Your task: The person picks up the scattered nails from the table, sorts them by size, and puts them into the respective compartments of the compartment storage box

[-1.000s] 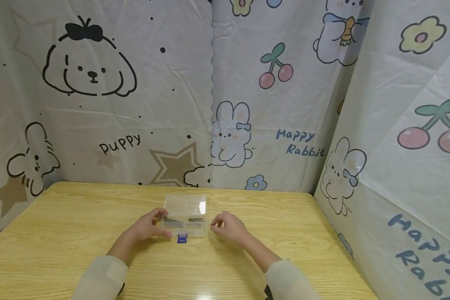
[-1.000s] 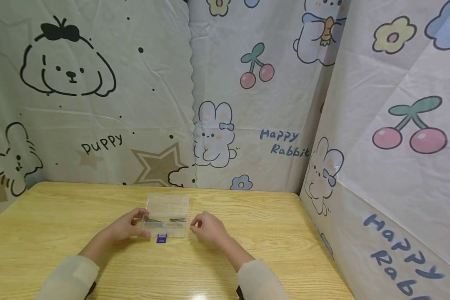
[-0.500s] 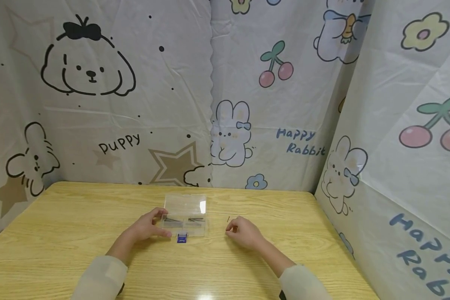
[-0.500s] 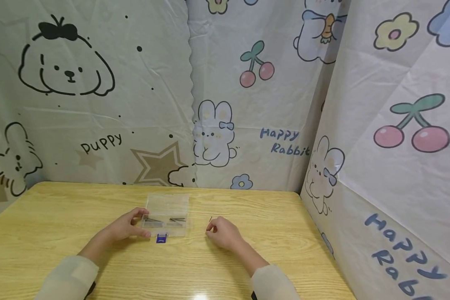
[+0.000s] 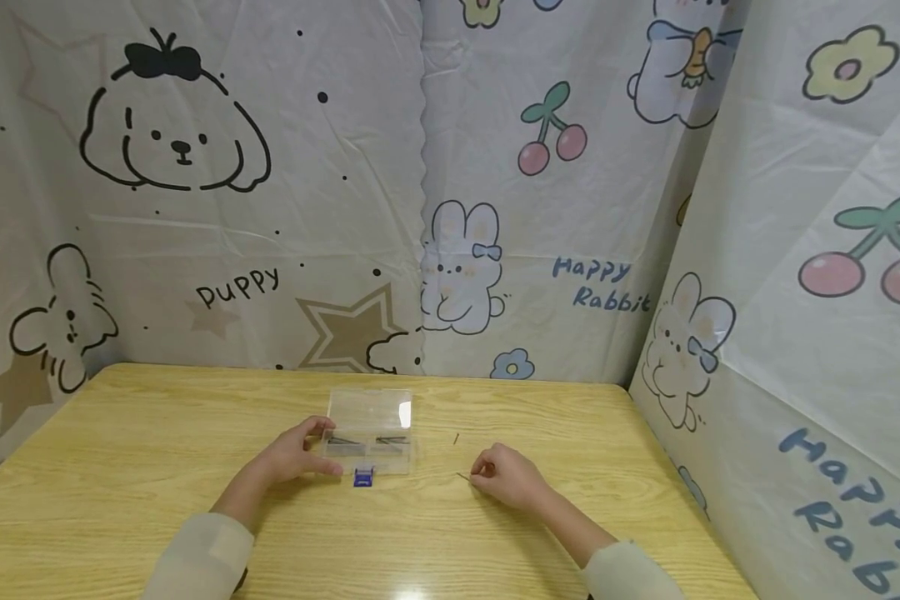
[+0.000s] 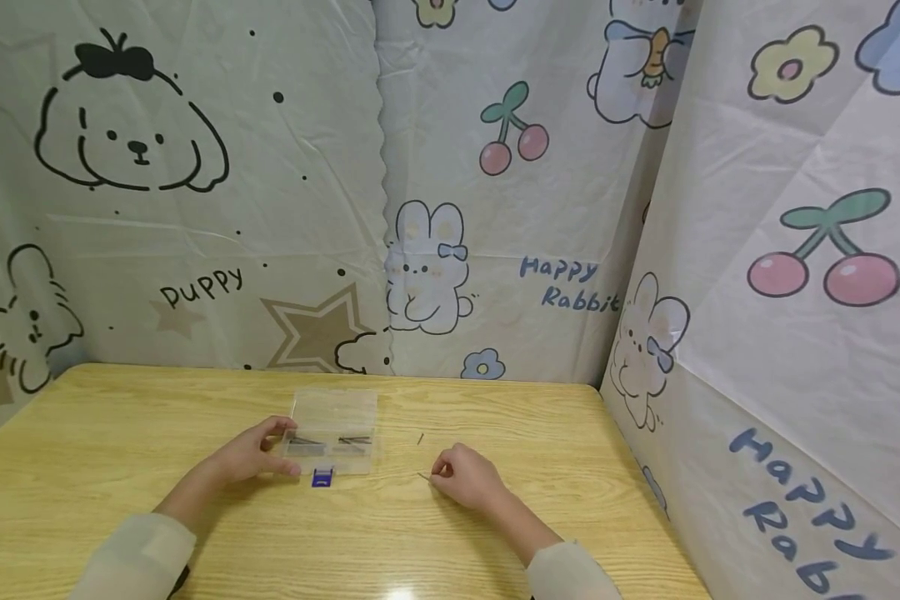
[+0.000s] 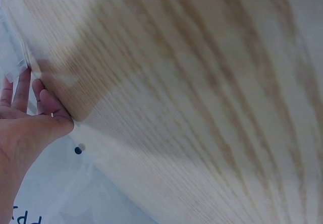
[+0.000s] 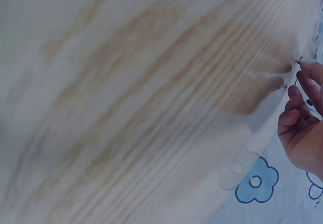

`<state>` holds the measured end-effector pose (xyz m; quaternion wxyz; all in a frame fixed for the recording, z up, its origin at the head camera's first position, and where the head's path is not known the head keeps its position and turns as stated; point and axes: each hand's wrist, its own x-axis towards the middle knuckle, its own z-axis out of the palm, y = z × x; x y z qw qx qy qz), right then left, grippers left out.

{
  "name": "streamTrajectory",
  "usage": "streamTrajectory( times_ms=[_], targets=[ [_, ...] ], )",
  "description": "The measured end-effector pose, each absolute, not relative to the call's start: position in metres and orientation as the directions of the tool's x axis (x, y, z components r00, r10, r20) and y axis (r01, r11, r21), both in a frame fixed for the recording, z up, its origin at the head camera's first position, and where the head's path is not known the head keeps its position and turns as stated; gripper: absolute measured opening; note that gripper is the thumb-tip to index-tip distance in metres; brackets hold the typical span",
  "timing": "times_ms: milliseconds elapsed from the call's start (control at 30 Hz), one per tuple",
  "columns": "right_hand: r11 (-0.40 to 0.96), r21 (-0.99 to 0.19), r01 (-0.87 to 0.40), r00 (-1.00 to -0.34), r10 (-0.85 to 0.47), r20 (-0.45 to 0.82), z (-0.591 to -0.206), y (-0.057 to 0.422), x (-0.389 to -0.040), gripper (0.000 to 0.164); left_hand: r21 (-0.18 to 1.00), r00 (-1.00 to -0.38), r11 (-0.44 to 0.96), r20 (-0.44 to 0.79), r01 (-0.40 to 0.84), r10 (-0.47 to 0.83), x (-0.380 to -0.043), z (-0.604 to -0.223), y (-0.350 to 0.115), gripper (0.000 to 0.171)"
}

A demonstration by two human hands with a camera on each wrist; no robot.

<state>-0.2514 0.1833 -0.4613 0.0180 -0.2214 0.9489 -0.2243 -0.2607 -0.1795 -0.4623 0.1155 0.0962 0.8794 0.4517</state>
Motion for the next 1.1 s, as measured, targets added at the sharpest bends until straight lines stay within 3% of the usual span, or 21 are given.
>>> streamTrajectory(
  times_ms=[1100],
  targets=[
    [0.800, -0.437, -0.412, -0.904, -0.419, 0.084, -0.4587, 0.1742, -0.2469, 0.007, 0.821, -0.959, 0.570, -0.131, 0.038, 0.252, -0.2600, -0.4626, -0.1783, 0.077]
  ],
)
